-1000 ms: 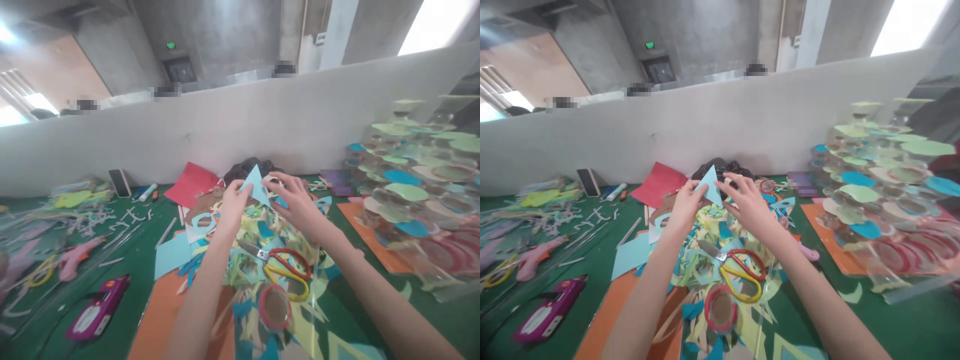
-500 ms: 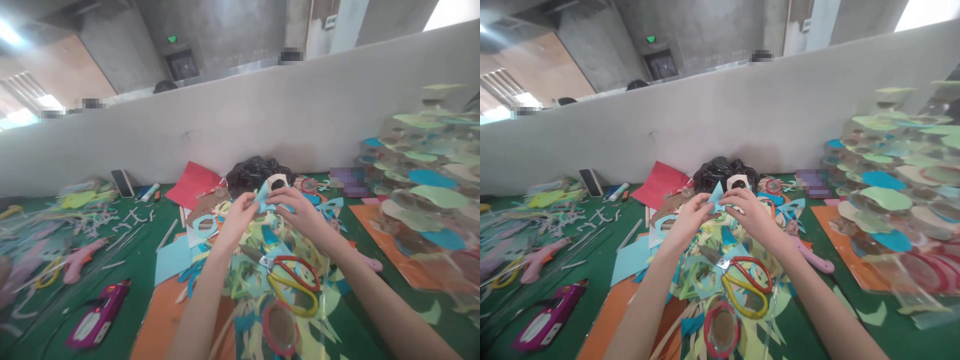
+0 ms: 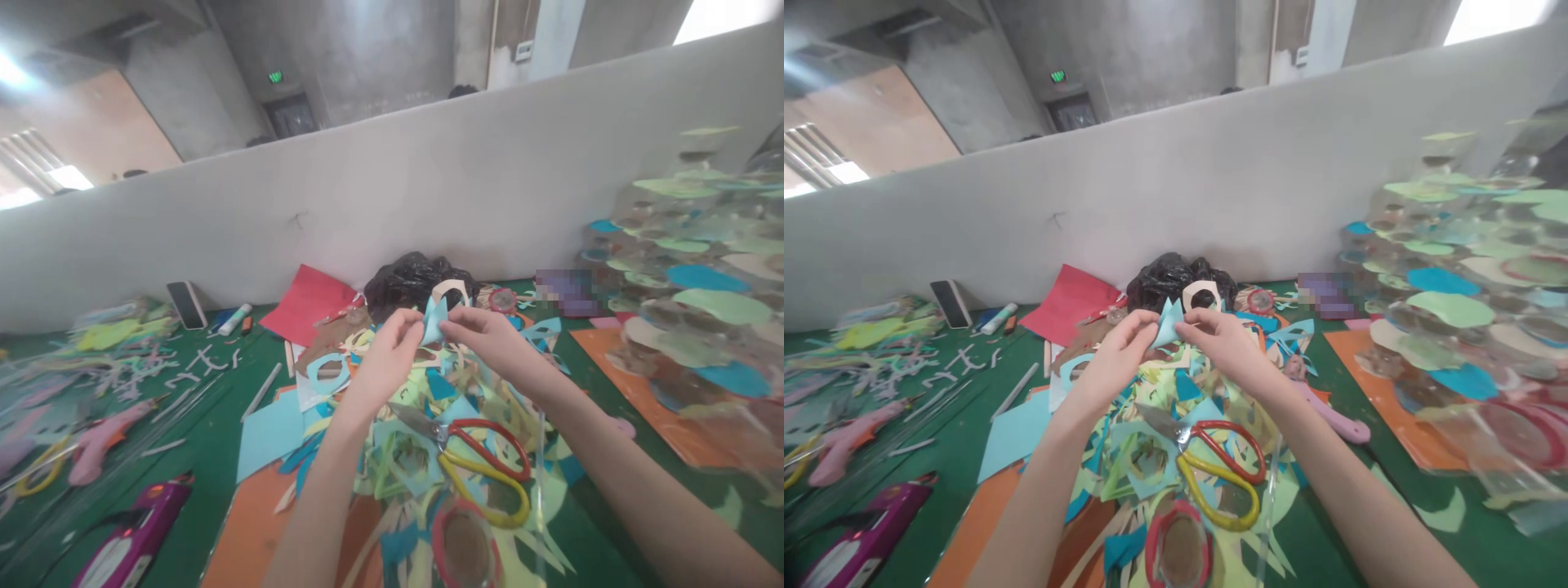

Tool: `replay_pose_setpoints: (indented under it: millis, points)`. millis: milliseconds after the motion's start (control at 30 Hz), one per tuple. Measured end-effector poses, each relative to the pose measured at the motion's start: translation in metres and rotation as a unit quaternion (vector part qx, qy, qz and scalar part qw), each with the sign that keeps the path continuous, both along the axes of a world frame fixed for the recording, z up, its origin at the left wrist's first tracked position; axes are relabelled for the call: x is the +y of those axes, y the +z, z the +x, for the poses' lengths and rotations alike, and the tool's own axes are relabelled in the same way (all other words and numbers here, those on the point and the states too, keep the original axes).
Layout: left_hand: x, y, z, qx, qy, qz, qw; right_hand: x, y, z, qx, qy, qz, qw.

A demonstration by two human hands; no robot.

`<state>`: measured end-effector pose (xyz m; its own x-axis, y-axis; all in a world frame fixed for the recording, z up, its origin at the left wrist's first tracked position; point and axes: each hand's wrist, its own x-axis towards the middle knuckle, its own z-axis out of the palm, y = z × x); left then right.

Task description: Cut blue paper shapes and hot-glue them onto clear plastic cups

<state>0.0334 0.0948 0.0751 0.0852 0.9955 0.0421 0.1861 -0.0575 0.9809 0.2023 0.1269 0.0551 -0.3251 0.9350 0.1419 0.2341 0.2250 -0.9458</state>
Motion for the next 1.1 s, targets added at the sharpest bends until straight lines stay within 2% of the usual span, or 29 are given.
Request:
replay_pose_setpoints:
  millis: [167,333,533,700,867,967,1033,1100]
  points:
    - [-0.003,0.001,-0.001,0.082,0.001,0.027,0.996,0.001,-0.005,-0.008,0.055,-0.003,-0.022,0.998]
    - [0.000,-0.004,0.001,0.084,0.006,0.072,0.994,0.004,-0.008,-0.017,0.153,0.006,-0.022,0.988]
    - [0.000,-0.004,-0.001,0.124,0.011,0.087,0.988,-0.005,-0.003,-0.020,0.144,-0.008,0.000,0.990]
    - [-0.003,-0.003,-0.005,0.189,0.006,0.085,0.978,-0.005,-0.006,-0.022,0.167,-0.007,-0.001,0.986]
    - [-0.005,0.002,-0.011,0.237,-0.023,0.079,0.968,0.000,-0.013,-0.023,0.161,-0.021,0.006,0.987]
    - [-0.006,0.006,-0.021,0.275,-0.068,0.049,0.958,0.003,-0.017,-0.025,0.155,-0.024,0.013,0.988]
    - [-0.005,0.008,-0.027,0.271,-0.105,0.035,0.956,0.003,-0.019,-0.026,0.151,-0.024,0.014,0.988]
    - [-0.004,0.006,-0.031,0.250,-0.114,0.046,0.961,0.000,-0.020,-0.027,0.139,-0.014,0.009,0.990]
